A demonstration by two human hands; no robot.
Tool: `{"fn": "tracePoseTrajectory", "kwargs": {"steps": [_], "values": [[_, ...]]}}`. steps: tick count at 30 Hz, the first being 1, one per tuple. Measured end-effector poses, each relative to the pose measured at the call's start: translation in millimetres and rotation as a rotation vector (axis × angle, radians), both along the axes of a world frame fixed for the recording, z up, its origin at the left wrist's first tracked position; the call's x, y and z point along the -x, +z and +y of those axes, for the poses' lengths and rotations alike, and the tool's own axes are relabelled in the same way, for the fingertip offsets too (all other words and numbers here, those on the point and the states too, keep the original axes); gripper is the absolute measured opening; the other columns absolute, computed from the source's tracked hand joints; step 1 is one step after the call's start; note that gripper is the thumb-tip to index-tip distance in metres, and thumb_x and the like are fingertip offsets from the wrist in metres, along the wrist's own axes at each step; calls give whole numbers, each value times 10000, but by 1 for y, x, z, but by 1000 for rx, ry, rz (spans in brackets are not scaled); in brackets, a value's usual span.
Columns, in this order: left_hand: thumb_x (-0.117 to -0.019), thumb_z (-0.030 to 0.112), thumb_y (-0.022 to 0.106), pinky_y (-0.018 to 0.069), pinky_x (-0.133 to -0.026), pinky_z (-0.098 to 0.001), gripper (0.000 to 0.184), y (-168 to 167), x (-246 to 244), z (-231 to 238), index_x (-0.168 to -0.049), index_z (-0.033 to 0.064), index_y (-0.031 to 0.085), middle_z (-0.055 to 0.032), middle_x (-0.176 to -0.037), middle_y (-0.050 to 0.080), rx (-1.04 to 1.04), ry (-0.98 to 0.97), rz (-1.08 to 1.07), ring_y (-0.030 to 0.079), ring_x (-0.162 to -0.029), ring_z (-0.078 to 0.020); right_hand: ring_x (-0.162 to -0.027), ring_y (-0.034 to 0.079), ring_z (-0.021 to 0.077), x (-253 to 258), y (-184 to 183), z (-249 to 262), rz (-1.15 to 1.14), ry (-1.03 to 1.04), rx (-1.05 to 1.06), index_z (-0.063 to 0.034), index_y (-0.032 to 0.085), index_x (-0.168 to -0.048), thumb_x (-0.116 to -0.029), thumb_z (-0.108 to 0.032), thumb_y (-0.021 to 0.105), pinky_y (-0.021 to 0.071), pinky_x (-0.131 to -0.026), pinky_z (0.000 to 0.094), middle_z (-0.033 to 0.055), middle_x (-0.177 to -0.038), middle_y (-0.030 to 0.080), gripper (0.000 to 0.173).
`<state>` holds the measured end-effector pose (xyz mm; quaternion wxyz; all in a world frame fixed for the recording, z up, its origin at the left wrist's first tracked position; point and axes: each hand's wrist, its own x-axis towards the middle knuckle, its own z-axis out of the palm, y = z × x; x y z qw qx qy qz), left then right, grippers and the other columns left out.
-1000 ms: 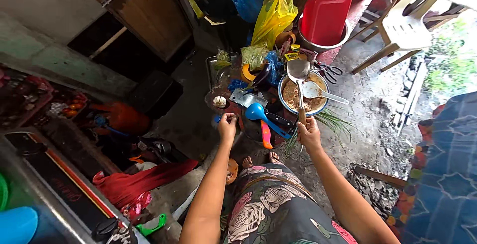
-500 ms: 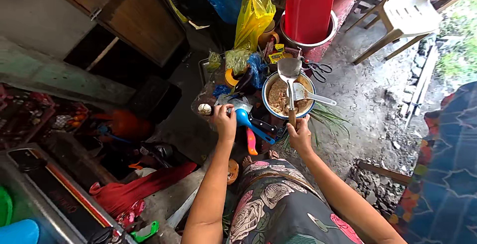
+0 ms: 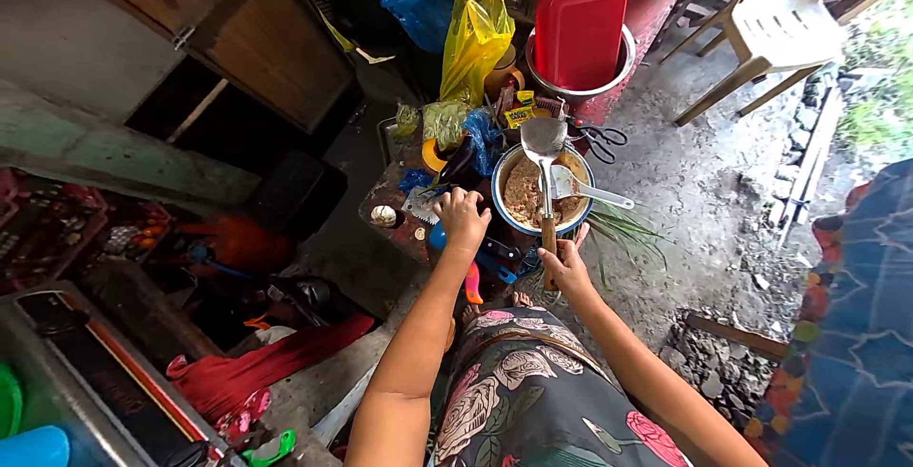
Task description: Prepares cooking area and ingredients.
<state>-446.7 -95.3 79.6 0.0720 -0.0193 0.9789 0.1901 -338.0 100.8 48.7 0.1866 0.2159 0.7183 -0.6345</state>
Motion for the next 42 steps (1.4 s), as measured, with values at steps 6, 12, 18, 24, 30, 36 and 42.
{"fn": "tracePoseTrajectory", "kwargs": {"steps": [6,12,18,24,30,36,42], "values": [[-863,223,802,313,-1087,-665,310,-7,2,6,-1137,93,742,-185,-1241,642,98,-10,-50,519,-1261,-416,-1003,658,271,-8,-3,7,118,51,-238,61,471,-1400,-988,-341,632,554,-881,432,222,-1210,619,598],[-851,232,810,304,-1090,-665,326,-7,3,-1,-1148,117,743,-169,-1254,639,83,4,-73,511,-1274,-408,-1048,644,348,-26,9,12,271,15,-508,77,530,-1365,-977,-279,635,558,-839,443,319,-1371,512,537],[-859,245,792,281,-1104,-661,299,-5,6,-1,-1134,134,756,-149,-1254,637,121,-35,-76,507,-1277,-391,-1071,626,432,-28,7,9,626,-75,-626,105,642,-1172,-923,-205,659,536,-886,524,343,-1247,581,398],[-829,316,840,329,-1028,-689,300,47,-18,-10,-1067,152,763,-149,-1195,657,-59,-52,152,551,-1200,-410,-947,692,313,6,45,-3,785,131,-471,61,703,-1046,-952,-96,594,554,-867,489,200,-1006,710,214],[-741,283,853,346,-1020,-600,282,86,-50,-14,-982,172,758,-86,-1074,680,-111,-249,557,594,-1114,-327,-801,662,90,50,100,-29,359,154,113,10,646,-1137,-1005,-99,597,572,-769,289,59,-950,685,178],[-792,251,817,346,-1028,-571,232,99,-73,-19,-998,162,759,-43,-1017,701,-182,-258,605,622,-1063,-268,-744,670,89,46,119,-41,332,190,257,-13,665,-986,-938,-66,609,583,-739,285,18,-833,692,90],[-871,212,726,455,-937,-446,203,155,-91,-14,-1045,108,730,-22,-946,741,-519,-323,688,670,-890,-157,-854,657,-12,17,180,-32,798,215,158,19,667,-1006,-906,-64,647,565,-807,203,-22,-929,697,132]]}}
